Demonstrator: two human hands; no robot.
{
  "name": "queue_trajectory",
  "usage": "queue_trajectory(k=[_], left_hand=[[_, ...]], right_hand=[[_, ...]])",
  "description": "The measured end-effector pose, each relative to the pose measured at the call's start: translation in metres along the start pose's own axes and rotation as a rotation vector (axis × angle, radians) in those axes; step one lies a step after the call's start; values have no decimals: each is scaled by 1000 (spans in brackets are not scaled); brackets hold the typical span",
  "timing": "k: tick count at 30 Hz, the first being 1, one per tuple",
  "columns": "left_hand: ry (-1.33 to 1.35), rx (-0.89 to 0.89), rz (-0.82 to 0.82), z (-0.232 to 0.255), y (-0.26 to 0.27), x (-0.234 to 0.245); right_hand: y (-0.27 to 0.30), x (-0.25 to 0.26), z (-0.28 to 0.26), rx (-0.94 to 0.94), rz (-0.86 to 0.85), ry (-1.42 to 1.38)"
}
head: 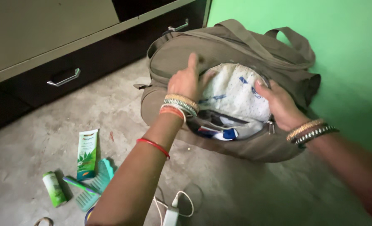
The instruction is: The person kneels on the floor and packs toiletries from the floor into a duffel bag, placing toothpaste, a comb, bottles, a charger with cable, and other small items into the bag's compartments and zipping them. Near the end the person opens the main compartment, rearranges clothes inside, and transfers items into a plastic bag.
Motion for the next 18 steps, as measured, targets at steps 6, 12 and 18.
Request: queue_trajectory(k=[6,12,18], left_hand=[[-370,-865,142,-28,56,7],[-354,-738,137,-44,41,-12],[-336,-725,162,-55,24,-33]], right_hand=[[-55,4,20,-83,108,167],[-49,12,21,-189,-61,39],[-35,14,-2,-132,-3,435]])
Point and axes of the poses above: each hand's wrist, its own y-axis away from the middle knuckle, its own x-axis out of the back of the hand, z = x × y, the point moved 3 cm from there along -y, towards the middle knuckle, and after that the axes turned 8 degrees about -x, right-handed, at the moved point
